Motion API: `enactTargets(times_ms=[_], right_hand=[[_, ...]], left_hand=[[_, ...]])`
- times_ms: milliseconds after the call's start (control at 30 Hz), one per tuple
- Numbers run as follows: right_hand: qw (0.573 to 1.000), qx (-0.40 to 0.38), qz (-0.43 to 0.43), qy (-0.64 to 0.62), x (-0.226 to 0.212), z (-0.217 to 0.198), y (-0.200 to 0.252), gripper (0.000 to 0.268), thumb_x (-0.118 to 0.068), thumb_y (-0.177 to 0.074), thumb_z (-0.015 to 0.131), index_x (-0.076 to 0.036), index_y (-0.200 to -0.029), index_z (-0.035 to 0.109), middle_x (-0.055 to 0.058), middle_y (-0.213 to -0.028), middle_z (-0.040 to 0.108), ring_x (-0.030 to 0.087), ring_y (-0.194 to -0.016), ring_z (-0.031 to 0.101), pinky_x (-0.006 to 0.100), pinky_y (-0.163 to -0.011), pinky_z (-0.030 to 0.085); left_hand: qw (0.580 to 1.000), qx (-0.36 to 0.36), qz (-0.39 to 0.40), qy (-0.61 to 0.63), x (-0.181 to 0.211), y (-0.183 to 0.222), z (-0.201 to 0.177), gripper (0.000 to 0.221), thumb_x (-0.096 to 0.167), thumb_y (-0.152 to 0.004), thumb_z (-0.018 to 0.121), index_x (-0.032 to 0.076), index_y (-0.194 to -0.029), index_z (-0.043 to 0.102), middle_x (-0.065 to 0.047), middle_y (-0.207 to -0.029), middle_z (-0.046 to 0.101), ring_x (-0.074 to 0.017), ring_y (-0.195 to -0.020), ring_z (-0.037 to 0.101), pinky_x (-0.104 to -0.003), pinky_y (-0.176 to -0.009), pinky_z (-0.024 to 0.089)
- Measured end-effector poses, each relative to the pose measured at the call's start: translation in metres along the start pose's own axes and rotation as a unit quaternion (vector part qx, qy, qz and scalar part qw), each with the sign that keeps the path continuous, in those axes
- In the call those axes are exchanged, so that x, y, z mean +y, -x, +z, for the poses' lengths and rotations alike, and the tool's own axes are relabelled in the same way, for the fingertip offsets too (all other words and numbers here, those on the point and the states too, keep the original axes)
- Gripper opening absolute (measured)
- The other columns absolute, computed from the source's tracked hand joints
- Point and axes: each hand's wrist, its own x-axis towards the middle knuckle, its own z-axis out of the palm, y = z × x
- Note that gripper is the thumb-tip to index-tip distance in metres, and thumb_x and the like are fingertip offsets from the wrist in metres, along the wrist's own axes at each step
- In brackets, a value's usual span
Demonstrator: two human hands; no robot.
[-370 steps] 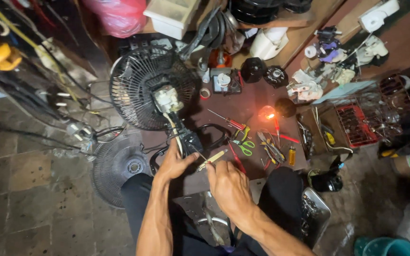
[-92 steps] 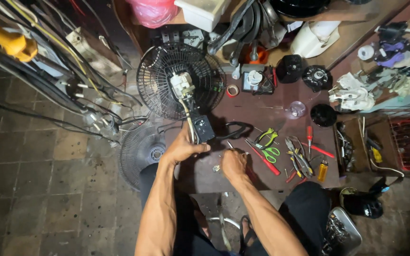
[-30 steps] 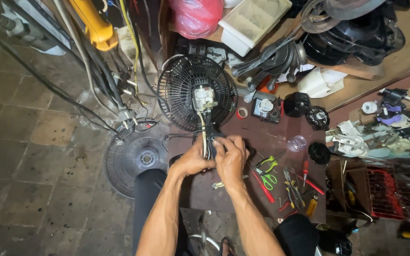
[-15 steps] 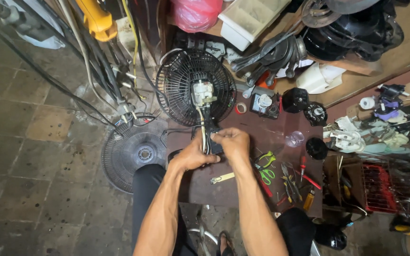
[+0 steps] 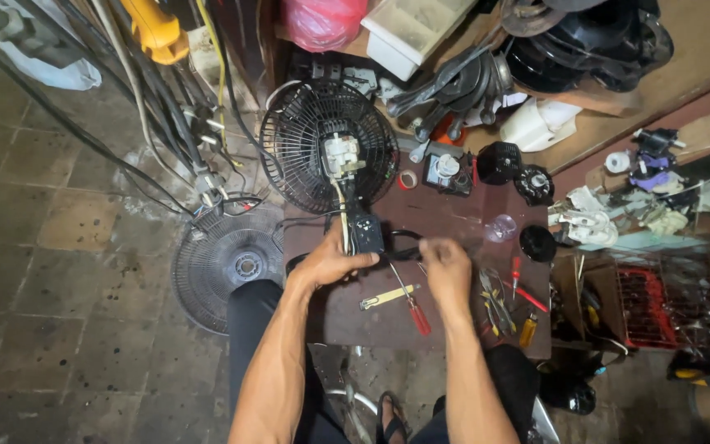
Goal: Assembling the motor and switch housing of an electric fan using a screwdriver and pliers.
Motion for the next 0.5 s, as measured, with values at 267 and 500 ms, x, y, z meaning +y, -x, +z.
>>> enactTargets(times_ms=[267, 500], right_hand=[[0.845, -0.132, -0.089, 0.510, 0.095, -0.047, 0.052, 0.039, -0.032, -0.083, 0.076, -0.021, -0.119, 0.068, 0.009, -0.107, 0.064, 0.034, -0.114, 0.060, 0.049, -0.097, 0.053], [0.892, -0.116, -0.085, 0.428, 0.105, -0.042, 0.067, 0.043, -0.016, -0.088, 0.064, -0.017, -0.131, 0.062, 0.018, -0.107, 0.065, 0.039, -0.109, 0.064, 0.049, -0.092, 0.055]], left_hand=[[0.999, 0.032, -0.016, -0.019, -0.013, 0.006, 0.015, 0.068, 0.015, -0.076, 0.083, -0.002, -0.129, 0.042, -0.021, -0.076, 0.065, -0.0248, -0.055, 0.069, -0.033, -0.042, 0.057], [0.997, 0.045, -0.009, -0.064, -0.024, 0.007, 0.018, 0.058, 0.022, -0.078, 0.082, 0.000, -0.121, 0.049, -0.022, -0.080, 0.067, -0.0264, -0.059, 0.070, -0.034, -0.048, 0.057]])
